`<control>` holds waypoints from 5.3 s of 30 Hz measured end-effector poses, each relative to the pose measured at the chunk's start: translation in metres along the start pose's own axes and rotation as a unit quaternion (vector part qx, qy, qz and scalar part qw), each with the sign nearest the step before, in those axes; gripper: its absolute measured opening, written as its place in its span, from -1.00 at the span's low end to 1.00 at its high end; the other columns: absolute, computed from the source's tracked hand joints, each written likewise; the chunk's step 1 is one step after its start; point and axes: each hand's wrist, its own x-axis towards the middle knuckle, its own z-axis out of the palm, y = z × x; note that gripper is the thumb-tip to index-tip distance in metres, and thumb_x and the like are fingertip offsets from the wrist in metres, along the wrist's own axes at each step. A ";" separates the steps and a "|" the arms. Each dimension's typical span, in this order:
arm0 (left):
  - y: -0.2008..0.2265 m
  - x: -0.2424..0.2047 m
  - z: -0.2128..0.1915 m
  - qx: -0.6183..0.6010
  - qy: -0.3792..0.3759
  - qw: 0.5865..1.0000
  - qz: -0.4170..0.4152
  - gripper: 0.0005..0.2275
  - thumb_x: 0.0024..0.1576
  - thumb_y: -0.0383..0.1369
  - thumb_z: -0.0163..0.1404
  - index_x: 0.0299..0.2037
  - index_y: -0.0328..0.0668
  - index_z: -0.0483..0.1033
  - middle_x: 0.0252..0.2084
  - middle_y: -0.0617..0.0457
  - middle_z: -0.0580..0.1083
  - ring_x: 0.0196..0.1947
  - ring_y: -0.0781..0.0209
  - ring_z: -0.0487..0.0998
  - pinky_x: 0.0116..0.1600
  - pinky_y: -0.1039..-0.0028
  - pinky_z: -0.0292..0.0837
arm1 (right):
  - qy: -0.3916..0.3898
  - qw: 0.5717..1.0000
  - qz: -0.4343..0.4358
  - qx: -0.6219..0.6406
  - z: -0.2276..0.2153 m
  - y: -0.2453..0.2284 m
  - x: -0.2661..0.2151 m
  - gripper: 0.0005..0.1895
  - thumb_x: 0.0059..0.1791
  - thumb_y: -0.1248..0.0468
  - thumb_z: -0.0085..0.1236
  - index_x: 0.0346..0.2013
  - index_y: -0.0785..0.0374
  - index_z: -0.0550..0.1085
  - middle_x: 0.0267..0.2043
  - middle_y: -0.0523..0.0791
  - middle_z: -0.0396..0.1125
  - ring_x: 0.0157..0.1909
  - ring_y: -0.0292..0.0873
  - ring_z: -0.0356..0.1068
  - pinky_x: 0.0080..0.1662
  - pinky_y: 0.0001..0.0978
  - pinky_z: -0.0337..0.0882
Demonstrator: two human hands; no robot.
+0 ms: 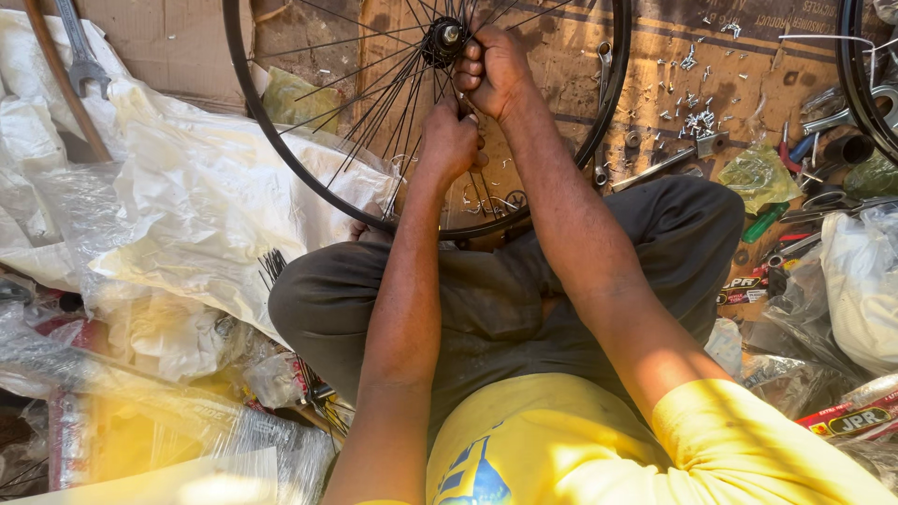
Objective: The person sits on the floor and uses a spoke wrench to tighten the nipples on a bicycle wheel. They rotate the wheel to access different spokes and continue tightening them one by one.
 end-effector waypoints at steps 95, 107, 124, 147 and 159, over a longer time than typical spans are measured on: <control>-0.006 -0.040 0.036 -0.129 -0.182 0.972 0.074 -0.85 0.25 -0.41 0.02 -0.21 -0.38 0.37 -0.43 -0.23 0.57 -0.47 0.01 0.74 -0.48 0.22 0.64 | 0.081 0.784 -0.479 -0.387 -0.052 0.019 -0.237 -0.64 -0.03 0.46 0.49 -0.15 0.35 0.40 -0.15 -0.14 0.32 -0.15 -0.32 0.32 -0.10 -0.47 0.45; -0.018 -0.016 0.040 0.109 -0.041 0.944 0.310 -0.84 0.18 -0.42 0.17 -0.15 -0.33 0.51 -0.35 -0.10 0.59 -0.40 0.14 0.65 -0.32 0.31 0.55 | -0.010 0.891 -0.325 -0.318 -0.059 -0.006 -0.230 -0.74 -0.05 0.35 0.48 -0.20 0.33 0.51 -0.23 -0.12 0.48 -0.24 -0.32 0.45 -0.17 -0.49 0.53; -0.015 -0.029 0.040 0.163 -0.221 0.906 0.321 -0.81 0.28 -0.32 0.06 -0.11 -0.35 0.53 -0.35 -0.11 0.51 -0.35 0.08 0.54 -0.24 0.24 0.42 | -0.013 0.869 -0.335 -0.365 -0.065 -0.016 -0.245 -0.62 -0.01 0.37 0.50 -0.11 0.28 0.39 -0.18 -0.16 0.44 -0.17 -0.36 0.41 -0.11 -0.48 0.47; -0.004 -0.036 0.043 0.358 -0.138 0.857 0.345 -0.68 0.43 -0.17 -0.12 -0.15 -0.27 0.56 -0.51 -0.10 0.40 -0.47 0.02 0.40 -0.30 0.13 0.26 | -0.068 0.869 -0.327 -0.366 -0.064 -0.025 -0.245 -0.64 -0.01 0.35 0.48 -0.08 0.28 0.42 -0.17 -0.11 0.46 -0.16 -0.33 0.46 -0.13 -0.46 0.52; -0.006 -0.032 0.038 0.297 -0.215 0.899 0.239 -0.60 0.41 -0.11 -0.12 -0.24 -0.33 0.55 -0.50 -0.16 0.40 -0.49 0.04 0.42 -0.30 0.20 0.30 | -0.075 0.869 -0.332 -0.360 -0.069 -0.020 -0.245 -0.67 0.00 0.37 0.47 -0.10 0.29 0.43 -0.14 -0.14 0.43 -0.07 -0.31 0.48 -0.02 -0.42 0.58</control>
